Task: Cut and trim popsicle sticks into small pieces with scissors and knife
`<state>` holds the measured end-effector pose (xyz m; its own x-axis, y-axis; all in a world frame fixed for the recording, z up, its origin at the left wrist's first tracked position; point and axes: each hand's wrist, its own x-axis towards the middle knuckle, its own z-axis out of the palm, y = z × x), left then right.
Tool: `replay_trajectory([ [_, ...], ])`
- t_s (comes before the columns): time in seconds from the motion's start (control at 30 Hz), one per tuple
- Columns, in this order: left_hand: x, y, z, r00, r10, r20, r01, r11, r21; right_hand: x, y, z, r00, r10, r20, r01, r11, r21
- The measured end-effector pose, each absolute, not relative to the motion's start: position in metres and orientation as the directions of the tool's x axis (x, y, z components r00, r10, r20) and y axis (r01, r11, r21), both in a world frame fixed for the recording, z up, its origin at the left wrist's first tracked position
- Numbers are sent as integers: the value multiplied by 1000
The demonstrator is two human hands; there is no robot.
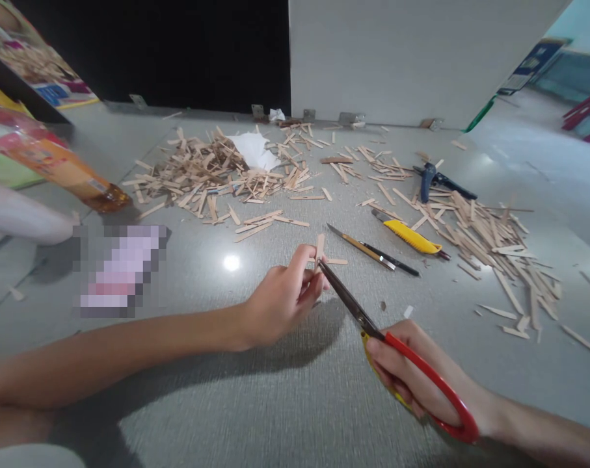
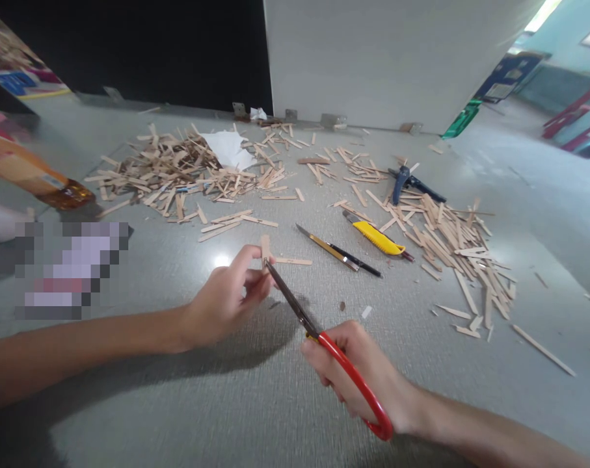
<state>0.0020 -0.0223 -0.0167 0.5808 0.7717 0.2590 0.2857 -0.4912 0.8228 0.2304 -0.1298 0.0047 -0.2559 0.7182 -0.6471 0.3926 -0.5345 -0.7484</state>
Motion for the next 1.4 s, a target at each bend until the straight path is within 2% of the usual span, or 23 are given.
replay_trajectory([
  [0.2, 0, -20, -22, 597, 763, 246, 319, -507, 800, 227, -126, 9, -239, 725, -646, 403, -531, -745],
  [0.43, 2, -17, -24, 588, 759, 279, 326, -538, 777, 228, -123, 9, -187, 679, -710, 422, -597, -682],
  [0.67, 1, -12, -29, 602, 743, 292, 336, -567, 752, 229, -119, 9, -238, 687, -687, 370, -590, -718],
  [0.87, -2, -6, -34, 625, 724, 291, 424, -628, 653, 233, -113, 10, -287, 648, -706, 293, -642, -709],
  [1.07, -3, 0, -34, 627, 742, 237, 476, -606, 637, 236, -108, 15, -319, 630, -708, 251, -664, -704],
  [1.13, -2, 1, -32, 620, 753, 219, 468, -580, 667, 237, -107, 14, -349, 631, -693, 245, -652, -717],
  [1.27, 2, -2, -25, 573, 805, 153, 380, -426, 821, 237, -105, 11, -342, 688, -641, 205, -611, -765],
  [1.33, 4, -4, -22, 525, 840, 137, 355, -362, 862, 236, -103, 9, -275, 743, -611, 239, -562, -792],
  [1.4, 5, -5, -20, 493, 860, 128, 336, -325, 884, 236, -99, 6, -161, 805, -572, 342, -498, -797],
])
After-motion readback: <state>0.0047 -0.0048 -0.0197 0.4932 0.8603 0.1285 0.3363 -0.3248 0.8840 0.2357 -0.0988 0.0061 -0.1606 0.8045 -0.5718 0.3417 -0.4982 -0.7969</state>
